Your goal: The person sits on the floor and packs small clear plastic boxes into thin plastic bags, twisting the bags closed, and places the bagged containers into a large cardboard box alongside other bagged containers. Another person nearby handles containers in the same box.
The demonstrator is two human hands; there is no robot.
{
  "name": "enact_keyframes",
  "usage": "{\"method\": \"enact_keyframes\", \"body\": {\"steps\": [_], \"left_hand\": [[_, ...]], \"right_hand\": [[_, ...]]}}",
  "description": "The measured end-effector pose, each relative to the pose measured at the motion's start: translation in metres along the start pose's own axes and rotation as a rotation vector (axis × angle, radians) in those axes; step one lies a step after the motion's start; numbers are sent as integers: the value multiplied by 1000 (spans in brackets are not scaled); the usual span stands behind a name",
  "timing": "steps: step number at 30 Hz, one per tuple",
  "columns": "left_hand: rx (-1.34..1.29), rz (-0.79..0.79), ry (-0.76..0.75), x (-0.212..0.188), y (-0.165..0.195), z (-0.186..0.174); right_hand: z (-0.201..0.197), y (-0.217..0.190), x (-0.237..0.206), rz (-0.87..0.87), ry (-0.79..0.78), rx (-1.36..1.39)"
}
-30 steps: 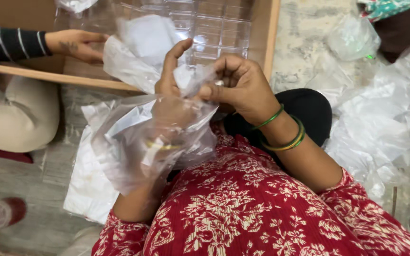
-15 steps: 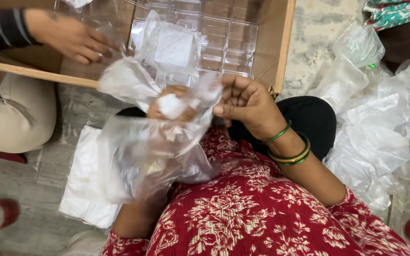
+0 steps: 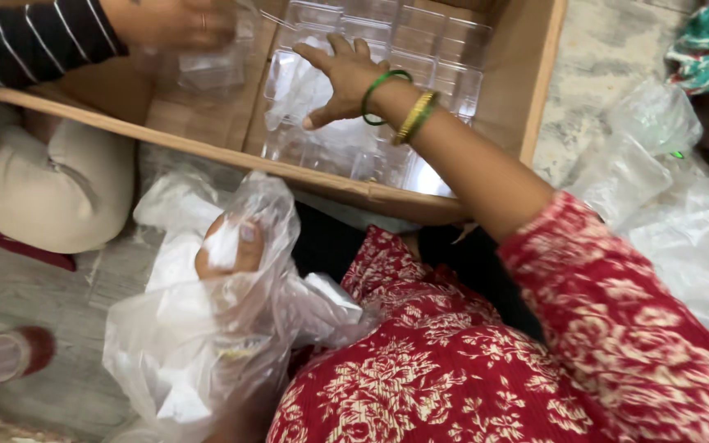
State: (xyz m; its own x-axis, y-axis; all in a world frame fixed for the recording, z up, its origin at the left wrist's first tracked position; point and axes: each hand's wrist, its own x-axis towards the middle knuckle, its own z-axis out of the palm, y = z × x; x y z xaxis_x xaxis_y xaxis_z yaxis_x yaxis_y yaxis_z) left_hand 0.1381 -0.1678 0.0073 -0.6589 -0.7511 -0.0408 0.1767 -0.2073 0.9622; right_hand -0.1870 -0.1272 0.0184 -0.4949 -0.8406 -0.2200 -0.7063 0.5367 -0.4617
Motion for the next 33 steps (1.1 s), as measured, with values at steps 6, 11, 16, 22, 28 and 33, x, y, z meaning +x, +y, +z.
{"method": "enact_keyframes", "body": {"steps": [6,11,16,22,28,33], "left_hand": [[83,1,99,-10,9,-34],[119,23,93,0,16,-30],[158,33,8,21,13,-10],[19,-9,-105,27,10,26],[80,-55,-152,26,13,76],[102,57,-393,24,9,115]], "right_hand": [[52,18,27,145,-150,-232],[3,62,26,-55,442,54],[-82,136,-97,-249,949,707],[-52,229,-321,332,1243,119],[21,275,-428,1154,965,-250],[73,301,-439,1543,654,56]]}}
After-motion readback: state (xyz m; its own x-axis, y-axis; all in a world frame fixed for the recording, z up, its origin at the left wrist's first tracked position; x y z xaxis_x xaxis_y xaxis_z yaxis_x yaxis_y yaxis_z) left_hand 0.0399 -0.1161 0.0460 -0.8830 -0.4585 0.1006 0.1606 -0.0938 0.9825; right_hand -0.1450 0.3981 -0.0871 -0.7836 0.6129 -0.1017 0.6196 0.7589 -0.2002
